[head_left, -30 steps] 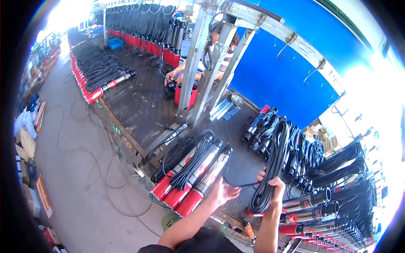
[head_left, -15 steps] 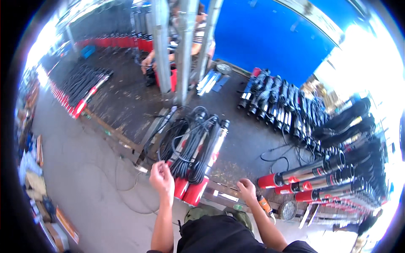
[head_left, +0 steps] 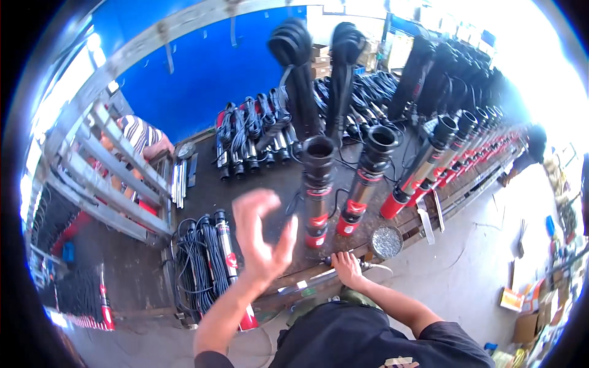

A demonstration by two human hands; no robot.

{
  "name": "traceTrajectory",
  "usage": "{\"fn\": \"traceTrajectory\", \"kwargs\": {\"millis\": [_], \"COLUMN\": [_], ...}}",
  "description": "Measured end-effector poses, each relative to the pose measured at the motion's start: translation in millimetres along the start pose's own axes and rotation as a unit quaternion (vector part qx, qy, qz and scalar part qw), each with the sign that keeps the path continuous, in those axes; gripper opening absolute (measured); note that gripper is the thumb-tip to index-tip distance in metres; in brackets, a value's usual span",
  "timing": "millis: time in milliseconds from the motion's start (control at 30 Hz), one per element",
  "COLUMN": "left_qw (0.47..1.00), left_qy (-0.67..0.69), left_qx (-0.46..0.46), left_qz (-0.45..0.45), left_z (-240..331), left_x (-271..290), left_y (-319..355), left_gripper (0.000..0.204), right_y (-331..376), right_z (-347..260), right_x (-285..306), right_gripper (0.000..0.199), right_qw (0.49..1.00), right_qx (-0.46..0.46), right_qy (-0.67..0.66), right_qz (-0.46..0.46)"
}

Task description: The person assembles water pumps by attaching a metal rod into the main pump housing, securing it with an air-powered screwdriver, and then placing the finished units into a line on the workbench.

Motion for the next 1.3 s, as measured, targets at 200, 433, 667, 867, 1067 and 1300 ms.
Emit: {"fn": "traceTrajectory", "kwargs": {"millis": [200,433,667,867,1067,1300], "left_qw": [0.962,0.932,0.954,0.942,0.937,0.860], "left_qy": [0.208,0.301,0.235,0.249,0.234,0.259], "left_qx": [0.133,0.199,0.172,0.223,0.258,0.416], "left_qz": [-0.112,-0.033,0.069,-0.034,-0.015,0.140], "left_z": [-17,-18,8,-38,-111,-138], "left_x": [-68,-65,-6,-23,-10,-28], "left_y": [-101,-71,-27,-69,-83,165], "left_gripper": [0.037,0.016,0.008,0.006,0.036,0.024], "right_y": [14,11,-26,-88,-192,-227], "right_z": [39,50,13,-18,-85,-70], "right_x": [-9,-12,51,179,235,219], "right_gripper": [0.024,0.017,0.048,0.069,0.059,0.055], "right_qw": [0.998,0.980,0.947,0.780,0.715,0.730], "right_qx": [-0.066,-0.174,-0.113,0.165,0.126,0.083], "right_qy": [0.010,0.036,-0.273,-0.586,-0.678,-0.663], "right_qz": [0.012,0.089,0.123,0.147,0.113,0.142]}}
Point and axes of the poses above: each hand's wrist, its own y-axis away from the middle knuckle, its own x-axis out of the back of the hand, z = x × y, the point moved 2 cm from there along -y, towards the middle knuckle, and after that the axes turned 8 degrees about -z, right-handed, at the moved point
